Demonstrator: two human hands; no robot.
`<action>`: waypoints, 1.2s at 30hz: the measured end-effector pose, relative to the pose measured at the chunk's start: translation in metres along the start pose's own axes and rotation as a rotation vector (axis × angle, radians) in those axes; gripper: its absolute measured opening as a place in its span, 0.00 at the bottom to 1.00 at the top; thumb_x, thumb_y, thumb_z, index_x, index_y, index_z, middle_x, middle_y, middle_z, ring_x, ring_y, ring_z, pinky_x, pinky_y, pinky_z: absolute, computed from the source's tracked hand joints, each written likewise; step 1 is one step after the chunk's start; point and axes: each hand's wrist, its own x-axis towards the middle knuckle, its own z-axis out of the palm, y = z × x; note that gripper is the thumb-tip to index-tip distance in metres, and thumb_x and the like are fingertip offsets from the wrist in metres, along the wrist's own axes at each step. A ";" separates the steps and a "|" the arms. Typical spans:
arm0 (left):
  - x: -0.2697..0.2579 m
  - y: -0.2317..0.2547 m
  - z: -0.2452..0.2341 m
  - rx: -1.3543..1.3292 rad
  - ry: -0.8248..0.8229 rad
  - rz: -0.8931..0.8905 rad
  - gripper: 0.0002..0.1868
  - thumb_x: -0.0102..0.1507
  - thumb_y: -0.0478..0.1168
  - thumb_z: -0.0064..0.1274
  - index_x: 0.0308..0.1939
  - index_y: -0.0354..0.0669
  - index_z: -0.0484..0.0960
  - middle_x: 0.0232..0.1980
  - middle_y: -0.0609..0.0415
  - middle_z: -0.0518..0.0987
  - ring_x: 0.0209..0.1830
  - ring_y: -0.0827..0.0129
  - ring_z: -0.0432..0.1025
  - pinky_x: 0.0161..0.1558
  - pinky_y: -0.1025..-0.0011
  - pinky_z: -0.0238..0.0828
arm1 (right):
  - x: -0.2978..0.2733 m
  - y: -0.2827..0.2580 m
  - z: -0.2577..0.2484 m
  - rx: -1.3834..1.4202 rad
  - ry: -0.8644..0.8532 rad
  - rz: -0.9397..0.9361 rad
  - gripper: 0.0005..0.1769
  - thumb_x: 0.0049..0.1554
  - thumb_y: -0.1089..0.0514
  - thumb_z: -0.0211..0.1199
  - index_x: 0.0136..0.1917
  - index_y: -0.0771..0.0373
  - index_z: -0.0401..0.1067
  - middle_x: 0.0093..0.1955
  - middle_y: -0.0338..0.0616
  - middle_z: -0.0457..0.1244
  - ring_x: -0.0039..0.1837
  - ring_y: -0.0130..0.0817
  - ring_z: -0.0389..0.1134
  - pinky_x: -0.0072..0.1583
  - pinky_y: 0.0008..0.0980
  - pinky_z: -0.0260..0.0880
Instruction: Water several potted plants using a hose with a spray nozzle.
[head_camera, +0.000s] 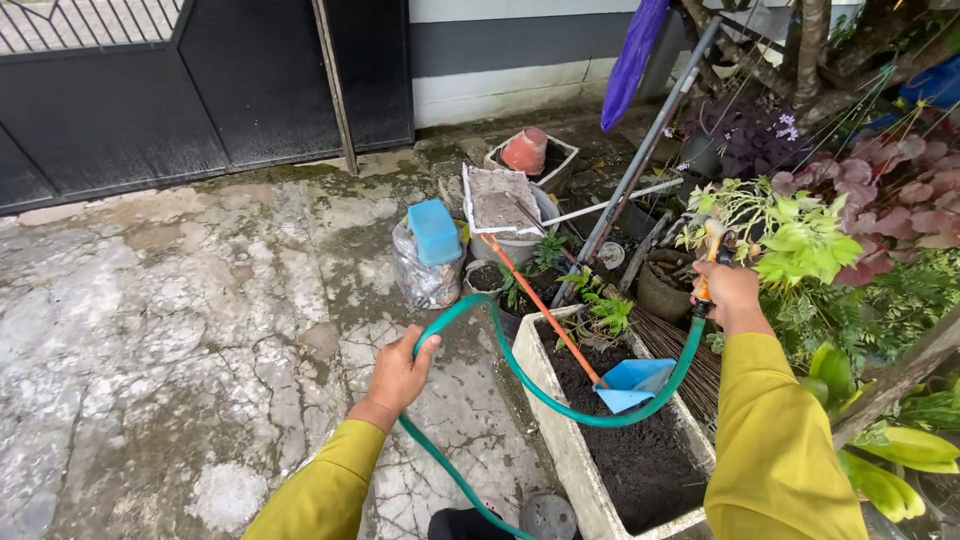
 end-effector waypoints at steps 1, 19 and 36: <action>0.008 -0.002 0.008 -0.004 -0.004 0.002 0.19 0.67 0.58 0.48 0.44 0.48 0.76 0.26 0.39 0.79 0.32 0.37 0.75 0.33 0.47 0.69 | 0.003 -0.005 0.000 -0.001 0.005 0.000 0.09 0.58 0.62 0.67 0.51 0.66 0.71 0.40 0.45 0.65 0.39 0.37 0.66 0.43 0.48 0.68; 0.198 0.053 0.163 -0.216 -0.145 0.010 0.17 0.68 0.56 0.49 0.48 0.49 0.77 0.24 0.40 0.76 0.26 0.42 0.74 0.31 0.53 0.69 | 0.253 -0.158 -0.010 0.109 0.193 -0.349 0.08 0.57 0.67 0.67 0.49 0.73 0.71 0.41 0.47 0.66 0.38 0.36 0.69 0.34 0.41 0.65; 0.243 0.092 0.223 -0.248 -0.374 -0.039 0.23 0.68 0.57 0.46 0.56 0.44 0.78 0.20 0.48 0.73 0.18 0.61 0.68 0.28 0.58 0.66 | 0.289 -0.146 -0.062 -0.041 0.302 -0.250 0.16 0.57 0.62 0.72 0.50 0.79 0.72 0.42 0.48 0.68 0.39 0.34 0.71 0.38 0.36 0.71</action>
